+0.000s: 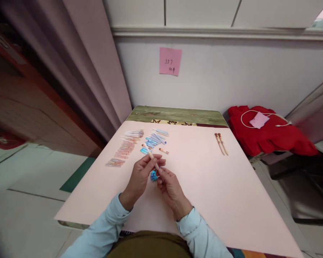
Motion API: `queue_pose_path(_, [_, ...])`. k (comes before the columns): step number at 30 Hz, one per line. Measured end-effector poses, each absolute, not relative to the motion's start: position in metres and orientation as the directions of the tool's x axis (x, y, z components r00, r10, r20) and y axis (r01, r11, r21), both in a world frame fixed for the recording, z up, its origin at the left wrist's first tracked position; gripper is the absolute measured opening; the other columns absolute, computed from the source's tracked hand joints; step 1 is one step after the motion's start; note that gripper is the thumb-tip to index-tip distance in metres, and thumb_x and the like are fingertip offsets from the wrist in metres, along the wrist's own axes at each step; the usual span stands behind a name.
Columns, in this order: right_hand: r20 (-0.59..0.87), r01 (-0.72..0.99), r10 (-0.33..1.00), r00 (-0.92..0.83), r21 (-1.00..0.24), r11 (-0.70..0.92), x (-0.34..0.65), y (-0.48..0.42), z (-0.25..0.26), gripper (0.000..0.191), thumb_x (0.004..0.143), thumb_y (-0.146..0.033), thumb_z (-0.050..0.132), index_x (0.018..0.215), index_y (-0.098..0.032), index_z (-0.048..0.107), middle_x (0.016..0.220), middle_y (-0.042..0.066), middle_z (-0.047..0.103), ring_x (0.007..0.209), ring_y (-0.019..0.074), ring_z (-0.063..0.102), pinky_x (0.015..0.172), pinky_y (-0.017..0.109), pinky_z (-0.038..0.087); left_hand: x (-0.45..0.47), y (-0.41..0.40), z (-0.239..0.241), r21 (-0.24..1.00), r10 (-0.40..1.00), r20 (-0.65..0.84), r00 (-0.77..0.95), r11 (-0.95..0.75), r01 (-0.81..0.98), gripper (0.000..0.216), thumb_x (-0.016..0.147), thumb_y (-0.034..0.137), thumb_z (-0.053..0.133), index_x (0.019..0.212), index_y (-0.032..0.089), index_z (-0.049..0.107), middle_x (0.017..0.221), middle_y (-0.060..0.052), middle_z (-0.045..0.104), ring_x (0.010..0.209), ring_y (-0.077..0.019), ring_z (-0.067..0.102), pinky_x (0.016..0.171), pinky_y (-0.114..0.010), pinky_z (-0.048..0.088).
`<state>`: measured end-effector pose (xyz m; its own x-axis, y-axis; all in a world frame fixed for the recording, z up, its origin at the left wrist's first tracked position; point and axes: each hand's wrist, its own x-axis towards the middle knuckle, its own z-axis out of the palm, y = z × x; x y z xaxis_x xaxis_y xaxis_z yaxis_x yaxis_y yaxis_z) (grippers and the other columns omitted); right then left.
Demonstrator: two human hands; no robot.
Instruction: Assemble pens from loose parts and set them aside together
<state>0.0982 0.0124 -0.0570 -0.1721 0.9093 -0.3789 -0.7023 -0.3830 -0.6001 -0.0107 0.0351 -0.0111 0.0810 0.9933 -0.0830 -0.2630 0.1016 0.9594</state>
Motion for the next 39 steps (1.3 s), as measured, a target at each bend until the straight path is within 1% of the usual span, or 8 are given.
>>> queue_pose_path(5, [-0.346, -0.587, 0.936, -0.068, -0.745, -0.318, 0.11, 0.016, -0.064, 0.035, 0.065, -0.042, 0.086, 0.086, -0.016, 0.075, 0.073, 0.0, 0.065, 0.051, 0.0047, 0.045, 0.043, 0.017, 0.03, -0.024, 0.04, -0.006, 0.925, 0.998, -0.026, -0.063, 0.0, -0.379, 0.036, 0.083, 0.043, 0.069, 0.105, 0.016, 0.068, 0.071, 0.001, 0.063, 0.056, -0.0096, 0.057, 0.055, -0.023, 0.049])
queue_pose_path(7, [-0.326, -0.57, 0.942, 0.084, -0.791, -0.223, 0.121, 0.02, -0.065, 0.036, 0.065, -0.043, 0.085, 0.086, -0.016, 0.075, 0.072, -0.001, 0.064, 0.051, 0.0045, 0.045, 0.043, 0.018, 0.03, -0.041, 0.045, -0.005, 0.912, 0.995, -0.024, -0.099, -0.019, -0.41, 0.035, 0.084, 0.043, 0.068, 0.106, 0.015, 0.067, 0.065, 0.004, 0.054, 0.045, -0.0048, 0.042, 0.042, -0.018, 0.035])
queue_pose_path(12, [-0.212, -0.45, 0.922, 0.323, -0.892, -0.047, 0.144, 0.031, -0.064, 0.034, 0.067, -0.044, 0.082, 0.085, -0.016, 0.073, 0.072, -0.001, 0.063, 0.051, 0.0049, 0.045, 0.045, 0.019, 0.032, -0.075, 0.052, -0.026, 0.863, 0.995, -0.082, -0.056, 0.043, -0.503, 0.031, 0.09, 0.038, 0.06, 0.112, 0.016, 0.065, 0.062, 0.004, 0.053, 0.042, -0.0043, 0.036, 0.04, -0.016, 0.03])
queue_pose_path(16, [-0.102, -0.245, 0.946, 0.308, -0.969, -0.025, 0.142, 0.033, -0.071, 0.03, 0.075, -0.044, 0.075, 0.084, -0.016, 0.072, 0.07, 0.0, 0.063, 0.052, 0.0074, 0.046, 0.049, 0.021, 0.035, -0.075, 0.059, -0.057, 0.78, 0.988, -0.148, 0.046, 0.146, -0.608, 0.015, 0.087, 0.025, 0.063, 0.098, 0.014, 0.063, 0.078, -0.005, 0.068, 0.062, -0.0114, 0.062, 0.06, -0.024, 0.052])
queue_pose_path(20, [-0.033, -0.04, 0.954, 0.299, -0.999, -0.022, 0.131, 0.029, -0.085, 0.028, 0.081, -0.043, 0.068, 0.086, -0.016, 0.071, 0.069, 0.0, 0.063, 0.055, 0.0106, 0.05, 0.053, 0.024, 0.04, -0.062, 0.06, -0.074, 0.708, 0.963, -0.199, 0.18, 0.268, -0.654, 0.012, 0.087, 0.019, 0.061, 0.097, 0.012, 0.061, 0.098, -0.013, 0.073, 0.078, -0.018, 0.07, 0.079, -0.036, 0.057])
queue_pose_path(26, [0.023, 0.072, 0.972, 0.235, -0.997, 0.006, 0.121, 0.025, -0.099, 0.029, 0.084, -0.044, 0.064, 0.089, -0.017, 0.071, 0.062, -0.001, 0.06, 0.055, 0.0129, 0.05, 0.053, 0.025, 0.041, -0.058, 0.052, -0.077, 0.691, 0.925, -0.19, 0.328, 0.363, -0.625, 0.044, 0.089, 0.018, 0.061, 0.132, 0.016, 0.05, 0.109, -0.014, 0.072, 0.082, -0.0186, 0.072, 0.077, -0.034, 0.058])
queue_pose_path(31, [0.061, 0.087, 0.963, 0.262, -0.995, 0.039, 0.117, 0.025, -0.092, 0.028, 0.085, -0.044, 0.064, 0.091, -0.017, 0.071, 0.063, -0.001, 0.061, 0.054, 0.0127, 0.05, 0.052, 0.025, 0.042, -0.065, 0.049, -0.075, 0.696, 0.926, -0.155, 0.344, 0.349, -0.628, 0.033, 0.089, 0.019, 0.063, 0.121, 0.013, 0.058, 0.111, -0.015, 0.071, 0.078, -0.0158, 0.069, 0.073, -0.03, 0.057])
queue_pose_path(39, [0.142, 0.009, 0.988, 0.063, -0.99, 0.142, 0.096, 0.033, -0.082, 0.039, 0.089, -0.042, 0.061, 0.123, -0.024, 0.068, 0.095, 0.004, 0.069, 0.07, 0.0137, 0.059, 0.064, 0.027, 0.051, -0.064, 0.04, -0.069, 0.723, 0.785, -0.124, 0.607, 0.491, -0.487, 0.028, 0.09, 0.021, 0.062, 0.116, 0.012, 0.062, 0.091, -0.011, 0.07, 0.067, -0.0153, 0.067, 0.071, -0.033, 0.058])
